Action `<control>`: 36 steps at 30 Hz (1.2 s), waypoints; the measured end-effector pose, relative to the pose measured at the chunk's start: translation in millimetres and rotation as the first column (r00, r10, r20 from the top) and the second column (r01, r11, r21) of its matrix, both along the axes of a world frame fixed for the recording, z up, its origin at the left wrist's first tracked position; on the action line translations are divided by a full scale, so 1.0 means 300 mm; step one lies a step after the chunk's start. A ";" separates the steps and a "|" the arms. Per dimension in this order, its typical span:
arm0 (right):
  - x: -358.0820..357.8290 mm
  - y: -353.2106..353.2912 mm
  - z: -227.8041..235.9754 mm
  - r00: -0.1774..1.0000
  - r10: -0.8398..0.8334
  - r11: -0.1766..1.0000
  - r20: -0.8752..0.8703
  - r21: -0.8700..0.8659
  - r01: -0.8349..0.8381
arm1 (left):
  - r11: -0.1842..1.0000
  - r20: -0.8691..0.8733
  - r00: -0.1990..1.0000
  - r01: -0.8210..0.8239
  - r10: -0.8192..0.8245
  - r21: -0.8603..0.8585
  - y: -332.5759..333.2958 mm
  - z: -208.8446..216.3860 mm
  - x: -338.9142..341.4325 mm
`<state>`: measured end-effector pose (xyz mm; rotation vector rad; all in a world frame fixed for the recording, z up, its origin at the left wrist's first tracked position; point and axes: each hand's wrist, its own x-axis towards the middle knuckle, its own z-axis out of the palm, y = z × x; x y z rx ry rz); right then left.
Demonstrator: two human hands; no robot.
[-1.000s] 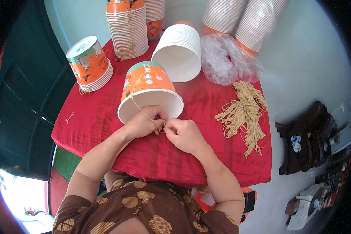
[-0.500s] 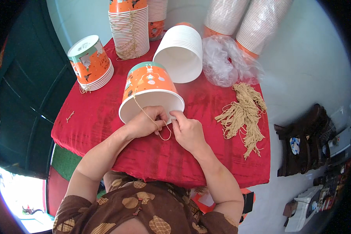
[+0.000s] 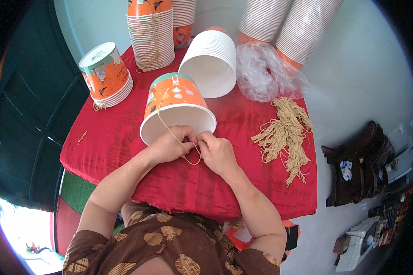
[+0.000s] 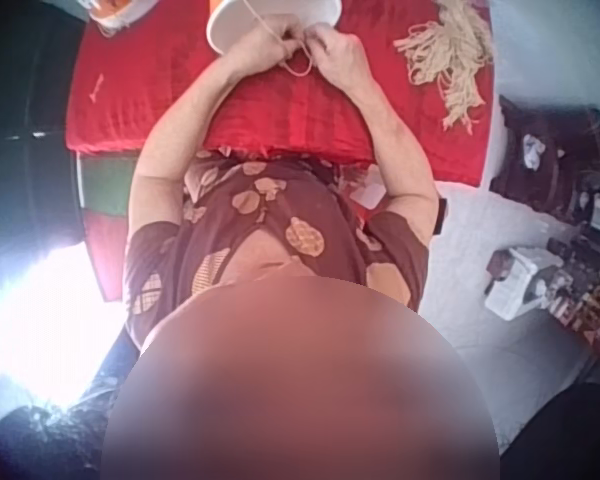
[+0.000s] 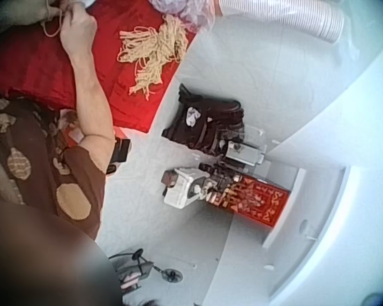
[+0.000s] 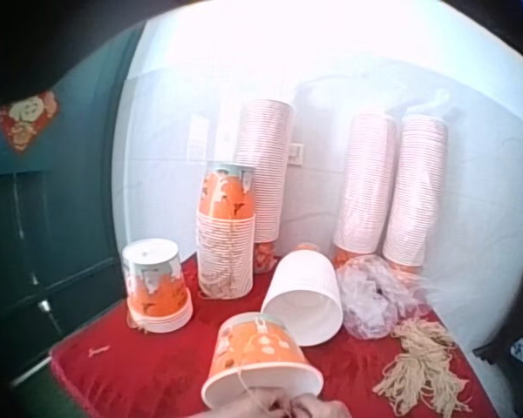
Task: Attaching strings to paper buckets.
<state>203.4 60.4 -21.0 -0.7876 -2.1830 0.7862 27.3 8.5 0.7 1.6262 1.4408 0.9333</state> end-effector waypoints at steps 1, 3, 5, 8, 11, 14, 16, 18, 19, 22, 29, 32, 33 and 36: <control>-0.001 0.002 0.005 1.000 -0.001 1.000 -0.001 -0.001 0.001 | 0.995 -0.050 0.999 -0.004 0.009 0.104 -0.003 -0.002 0.003; -0.004 0.002 0.019 0.999 0.005 0.989 -0.036 -0.145 -0.010 | 0.984 -0.085 0.996 -0.016 0.032 0.177 -0.007 -0.017 0.007; -0.006 0.006 0.013 0.998 0.022 0.989 -0.066 -0.143 -0.031 | 0.968 -0.118 0.992 -0.024 0.055 0.250 -0.011 -0.017 0.017; -0.005 0.004 0.015 0.994 0.049 0.989 -0.097 -0.138 -0.062 | 0.970 -0.148 0.985 -0.053 0.090 0.239 -0.018 0.001 0.030; -0.007 -0.003 0.034 0.994 0.070 0.985 -0.082 -0.152 -0.081 | 0.965 -0.118 0.989 -0.051 0.084 0.258 -0.020 0.013 0.022; 0.004 0.003 0.036 0.994 0.093 0.977 -0.052 -0.188 -0.101 | 0.987 0.047 0.995 -0.079 0.086 -0.140 -0.017 0.053 0.014; 0.007 0.003 0.041 0.993 0.111 0.971 -0.039 -0.207 -0.116 | 0.975 0.087 0.991 -0.083 0.102 -0.204 -0.010 0.039 0.003; 0.010 0.001 0.047 0.992 0.120 0.958 -0.044 -0.258 -0.127 | 0.975 0.129 0.985 -0.082 0.110 -0.205 -0.004 0.024 -0.003; 0.009 -0.001 0.050 0.992 0.120 0.958 -0.045 -0.258 -0.128 | 0.975 0.171 0.978 -0.081 0.117 -0.205 -0.003 0.021 -0.004; 0.010 0.000 0.047 0.991 0.124 0.950 -0.051 -0.283 -0.133 | 0.972 0.189 0.974 -0.083 0.126 -0.221 -0.006 0.027 -0.004; 0.011 -0.001 0.040 0.992 0.124 0.969 -0.009 -0.216 -0.123 | 0.978 0.242 0.960 -0.096 0.140 -0.186 0.000 0.006 0.001; 0.009 -0.016 0.060 0.997 0.077 0.987 -0.014 -0.138 -0.078 | 0.980 0.201 0.973 -0.077 0.115 -0.185 -0.001 0.012 -0.004; 0.009 -0.025 0.072 0.999 0.031 0.995 -0.020 -0.091 -0.033 | 0.979 0.204 0.972 -0.079 0.118 -0.190 -0.001 0.013 -0.004; 0.013 -0.062 0.105 0.994 0.099 0.995 0.043 -0.035 -0.098 | 0.979 0.250 0.960 -0.078 0.124 -0.188 0.004 -0.008 -0.009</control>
